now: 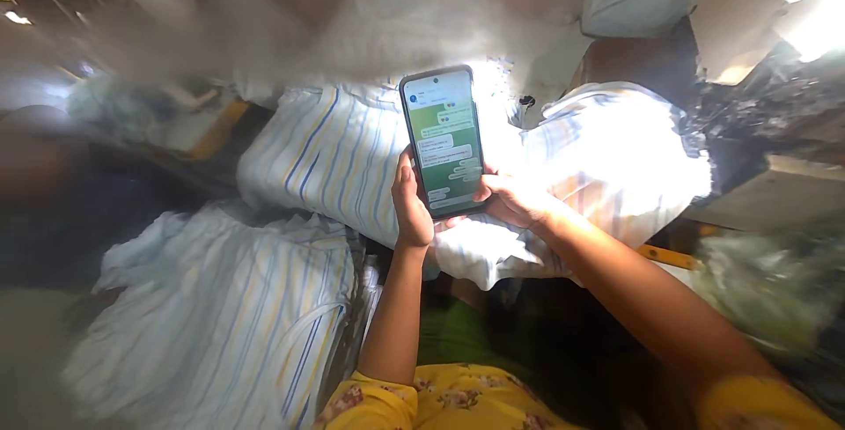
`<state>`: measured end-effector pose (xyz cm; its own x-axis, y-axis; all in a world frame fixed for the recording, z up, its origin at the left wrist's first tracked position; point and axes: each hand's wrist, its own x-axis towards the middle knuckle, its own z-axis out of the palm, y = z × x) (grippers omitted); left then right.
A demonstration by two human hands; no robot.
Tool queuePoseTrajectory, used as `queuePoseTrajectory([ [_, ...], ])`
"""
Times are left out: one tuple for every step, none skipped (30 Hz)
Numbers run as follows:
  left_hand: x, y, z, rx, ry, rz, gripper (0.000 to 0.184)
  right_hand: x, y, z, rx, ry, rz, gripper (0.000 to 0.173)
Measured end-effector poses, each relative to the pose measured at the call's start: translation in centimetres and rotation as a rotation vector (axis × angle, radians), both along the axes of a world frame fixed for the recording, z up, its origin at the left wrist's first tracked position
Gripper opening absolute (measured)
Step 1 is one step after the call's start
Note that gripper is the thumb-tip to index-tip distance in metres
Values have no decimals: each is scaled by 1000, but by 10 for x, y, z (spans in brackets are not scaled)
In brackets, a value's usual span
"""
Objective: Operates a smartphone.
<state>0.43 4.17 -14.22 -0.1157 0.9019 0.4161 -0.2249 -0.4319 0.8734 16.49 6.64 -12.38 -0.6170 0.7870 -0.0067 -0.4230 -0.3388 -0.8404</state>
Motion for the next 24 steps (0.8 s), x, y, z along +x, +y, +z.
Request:
queuePoseTrajectory([
  [0,0,0,-1,0,4,59,0,0,0,-2,1,-1,48],
  [0,0,-1,-4,0,9,59,0,0,0,4,9,5,47],
  [0,0,-1,-8,7,14,60,0,1,-1,11,17,16,46],
  [0,0,-1,-8,18,17,61,0,1,-1,9,14,11,46],
  [0,0,-1,-4,24,20,63,0,1,-1,9,11,6,45],
  [0,0,-1,2,29,23,64,0,1,0,9,8,8,45],
  [0,1,-1,3,31,23,64,0,0,0,9,7,7,45],
  [-1,1,-1,1,35,21,65,-1,0,0,8,10,5,45],
  [-1,1,-1,-3,41,19,65,-1,0,1,8,11,3,45],
  [-1,0,-1,-7,43,16,64,-1,0,1,9,9,1,45],
  [-1,0,-1,-10,43,15,64,-1,-1,1,10,5,-2,44],
  [-1,0,-1,-10,40,13,64,-1,-1,2,7,-6,-5,44],
  [-1,0,-1,-10,36,11,64,-1,-2,3,5,-22,-11,45],
  [-1,0,-1,-11,33,9,65,-1,-3,4,7,-42,-15,46],
  [-1,0,-1,-12,35,5,66,-1,-3,4,11,-54,-20,46],
  [-2,0,-1,-11,37,3,66,-1,-4,4,19,-59,-23,47],
  [-2,0,-1,-12,40,4,67,-1,-4,4,26,-60,-24,48],
  [-1,0,-1,-13,43,8,67,-1,-4,3,28,-54,-22,49],
  [-1,0,0,-18,48,9,67,-1,-4,2,29,-53,-20,49],
  [-1,-1,0,-21,51,10,68,-1,-3,2,28,-53,-18,50],
  [-1,0,0,-21,49,8,68,-1,-3,1,31,-49,-18,50],
  [-1,0,-1,-20,44,7,69,-1,-2,0,35,-48,-18,50],
  [-1,0,-1,-18,42,8,70,-1,-2,-1,38,-54,-15,51],
  [-1,0,-1,-16,40,7,70,-1,-2,-1,37,-56,-10,51],
])
